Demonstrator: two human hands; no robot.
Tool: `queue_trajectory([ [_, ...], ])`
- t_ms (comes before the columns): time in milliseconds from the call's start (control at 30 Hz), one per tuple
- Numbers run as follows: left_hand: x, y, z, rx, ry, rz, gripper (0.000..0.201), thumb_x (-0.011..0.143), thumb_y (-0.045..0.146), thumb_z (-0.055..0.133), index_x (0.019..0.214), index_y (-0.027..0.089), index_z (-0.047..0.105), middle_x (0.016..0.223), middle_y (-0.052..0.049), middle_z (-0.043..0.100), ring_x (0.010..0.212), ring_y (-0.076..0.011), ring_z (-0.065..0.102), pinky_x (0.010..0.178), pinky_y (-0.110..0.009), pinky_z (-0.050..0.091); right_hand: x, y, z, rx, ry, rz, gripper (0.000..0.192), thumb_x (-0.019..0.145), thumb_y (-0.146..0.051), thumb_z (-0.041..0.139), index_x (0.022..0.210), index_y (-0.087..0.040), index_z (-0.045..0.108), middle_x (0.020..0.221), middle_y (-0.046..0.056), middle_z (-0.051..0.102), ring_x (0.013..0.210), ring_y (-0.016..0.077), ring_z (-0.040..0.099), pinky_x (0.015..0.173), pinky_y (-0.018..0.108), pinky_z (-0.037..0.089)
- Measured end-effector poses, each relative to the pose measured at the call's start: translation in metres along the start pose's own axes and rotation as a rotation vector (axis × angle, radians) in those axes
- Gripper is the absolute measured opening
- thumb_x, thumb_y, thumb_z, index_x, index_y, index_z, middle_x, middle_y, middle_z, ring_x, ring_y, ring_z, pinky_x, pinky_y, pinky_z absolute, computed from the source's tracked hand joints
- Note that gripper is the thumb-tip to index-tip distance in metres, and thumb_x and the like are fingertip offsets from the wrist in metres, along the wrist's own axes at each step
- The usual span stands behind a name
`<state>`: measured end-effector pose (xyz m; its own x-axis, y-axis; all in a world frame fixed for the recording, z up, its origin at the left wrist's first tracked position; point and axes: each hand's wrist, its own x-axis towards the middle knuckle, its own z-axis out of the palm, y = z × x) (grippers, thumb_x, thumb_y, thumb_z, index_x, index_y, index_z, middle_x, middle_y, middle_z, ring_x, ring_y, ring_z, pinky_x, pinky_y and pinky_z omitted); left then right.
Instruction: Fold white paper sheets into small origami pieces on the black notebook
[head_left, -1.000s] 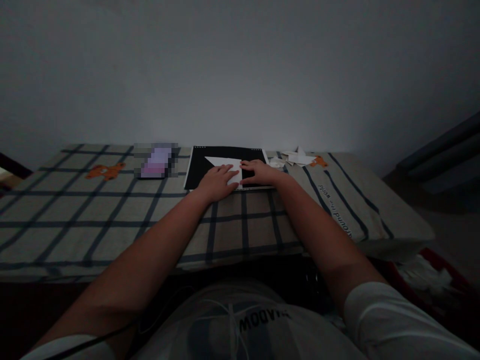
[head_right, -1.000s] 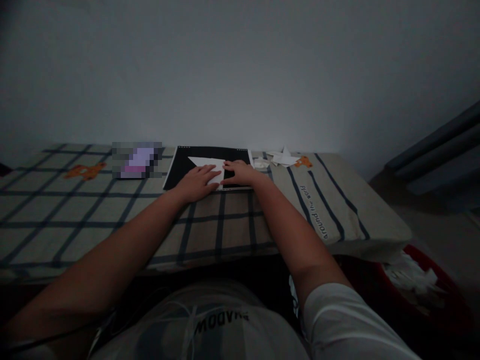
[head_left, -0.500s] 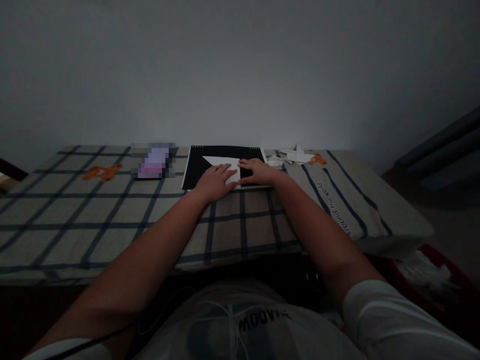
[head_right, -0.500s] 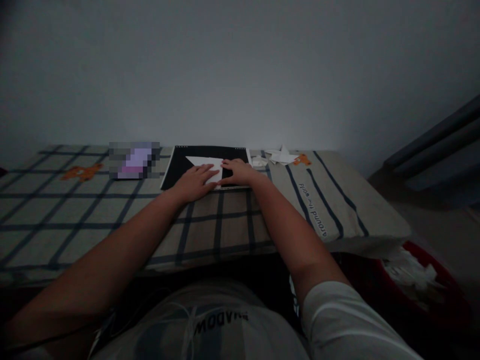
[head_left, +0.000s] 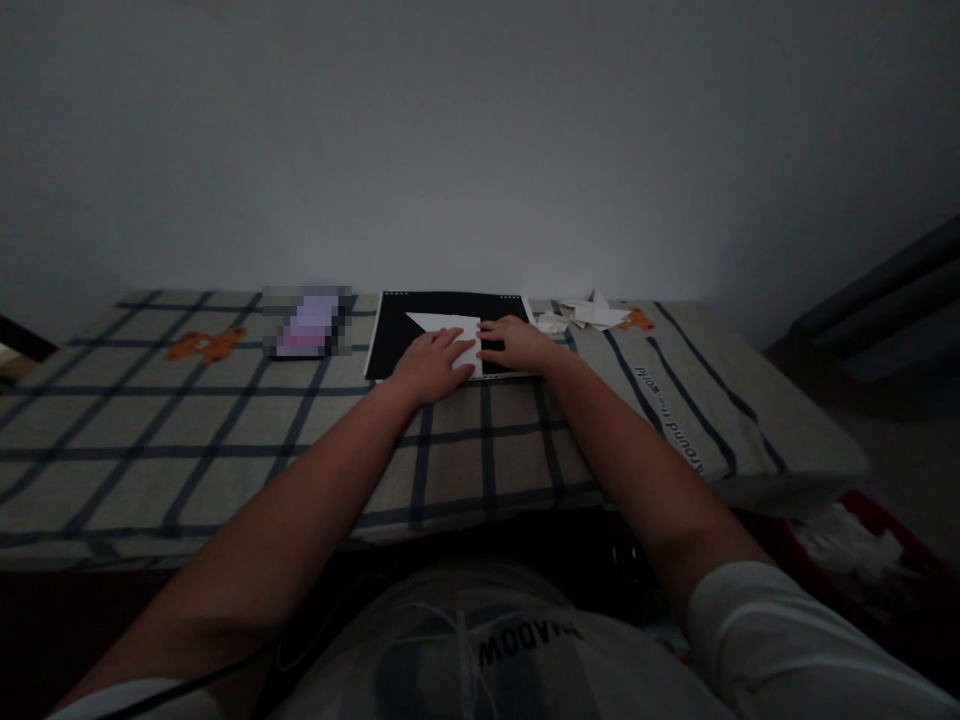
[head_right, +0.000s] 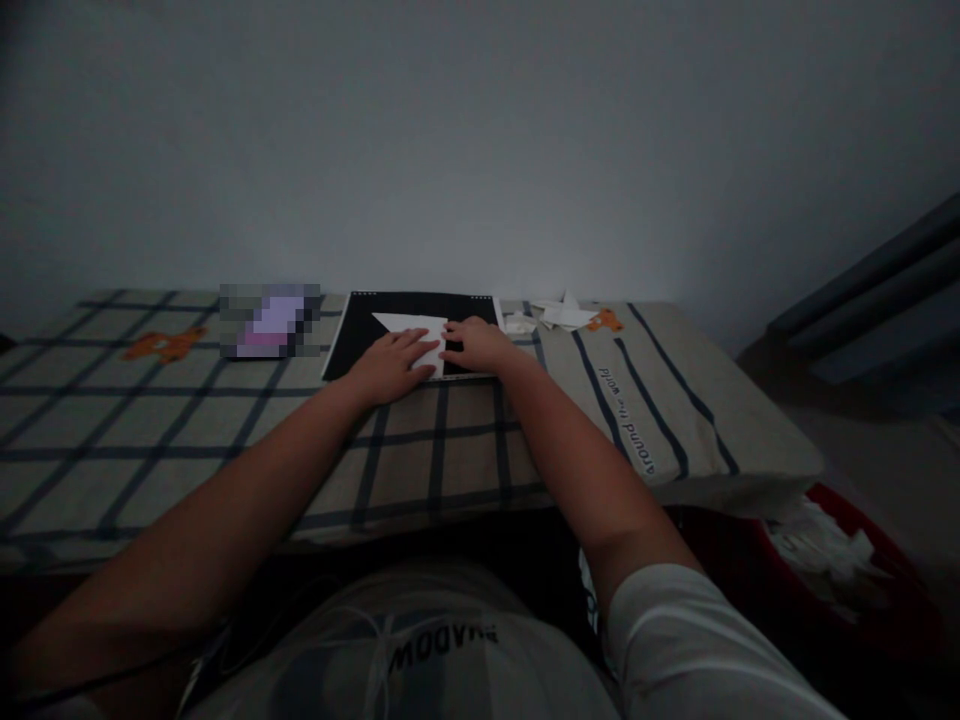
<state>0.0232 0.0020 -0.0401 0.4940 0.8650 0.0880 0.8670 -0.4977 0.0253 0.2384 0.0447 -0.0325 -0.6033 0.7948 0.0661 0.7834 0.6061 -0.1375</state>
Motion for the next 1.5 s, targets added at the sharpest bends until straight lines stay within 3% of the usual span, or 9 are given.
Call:
queue_trajectory([
  [167, 0.001, -0.001, 0.002, 0.005, 0.006, 0.016, 0.058, 0.103, 0.050, 0.040, 0.154, 0.023, 0.047, 0.165, -0.010, 0.037, 0.150, -0.0280, 0.037, 0.123, -0.043, 0.026, -0.005, -0.010, -0.005, -0.029, 0.001, 0.016, 0.049, 0.100, -0.043, 0.055, 0.143, -0.019, 0.062, 0.155, 0.009, 0.053, 0.139, 0.0306, 0.048, 0.111, 0.047, 0.043],
  [433, 0.003, -0.003, 0.005, 0.006, 0.007, 0.008, 0.058, 0.102, 0.051, 0.040, 0.154, 0.025, 0.047, 0.166, -0.008, 0.037, 0.150, -0.0286, 0.037, 0.122, -0.045, 0.026, -0.002, -0.031, 0.003, -0.129, 0.034, 0.152, 0.059, 0.105, -0.047, 0.035, 0.155, -0.018, 0.045, 0.164, 0.010, 0.040, 0.139, 0.0354, 0.042, 0.105, 0.056, 0.045],
  [600, 0.001, -0.001, 0.003, 0.009, 0.014, 0.002, 0.059, 0.103, 0.050, 0.040, 0.154, 0.023, 0.047, 0.166, -0.010, 0.036, 0.150, -0.0303, 0.036, 0.123, -0.043, 0.026, -0.001, -0.023, 0.003, -0.101, -0.034, 0.125, 0.065, 0.103, -0.051, 0.039, 0.159, -0.019, 0.039, 0.168, 0.009, 0.032, 0.143, 0.0377, 0.037, 0.110, 0.059, 0.040],
  [767, 0.000, 0.002, -0.001, -0.004, -0.006, -0.009, 0.058, 0.103, 0.051, 0.040, 0.153, 0.024, 0.048, 0.166, -0.009, 0.036, 0.149, -0.0293, 0.038, 0.123, -0.043, 0.026, -0.006, -0.016, -0.002, -0.092, -0.093, 0.074, 0.066, 0.100, -0.054, 0.047, 0.158, -0.023, 0.042, 0.168, 0.009, 0.030, 0.147, 0.0388, 0.033, 0.113, 0.060, 0.037],
  [1000, 0.000, 0.002, -0.001, -0.019, -0.004, 0.000, 0.058, 0.103, 0.051, 0.038, 0.153, 0.023, 0.048, 0.166, -0.009, 0.036, 0.150, -0.0287, 0.036, 0.123, -0.044, 0.025, -0.006, -0.019, -0.001, -0.095, -0.013, 0.082, 0.064, 0.099, -0.055, 0.048, 0.153, -0.021, 0.050, 0.164, 0.009, 0.040, 0.142, 0.0382, 0.040, 0.111, 0.059, 0.038],
  [1333, 0.000, 0.003, 0.001, 0.000, 0.025, 0.014, 0.057, 0.103, 0.048, 0.039, 0.152, 0.022, 0.050, 0.165, -0.010, 0.038, 0.150, -0.0265, 0.036, 0.123, -0.042, 0.024, -0.001, -0.023, 0.005, -0.097, 0.001, 0.143, 0.071, 0.100, -0.058, 0.041, 0.160, -0.019, 0.037, 0.168, 0.009, 0.031, 0.143, 0.0391, 0.037, 0.112, 0.060, 0.035],
  [1500, -0.001, 0.004, 0.000, -0.003, 0.029, 0.007, 0.056, 0.104, 0.048, 0.037, 0.151, 0.021, 0.051, 0.165, -0.011, 0.038, 0.150, -0.0271, 0.037, 0.122, -0.044, 0.026, 0.001, -0.022, 0.006, -0.102, 0.007, 0.133, 0.075, 0.098, -0.061, 0.044, 0.159, -0.018, 0.039, 0.168, 0.010, 0.032, 0.143, 0.0412, 0.037, 0.111, 0.061, 0.036],
])
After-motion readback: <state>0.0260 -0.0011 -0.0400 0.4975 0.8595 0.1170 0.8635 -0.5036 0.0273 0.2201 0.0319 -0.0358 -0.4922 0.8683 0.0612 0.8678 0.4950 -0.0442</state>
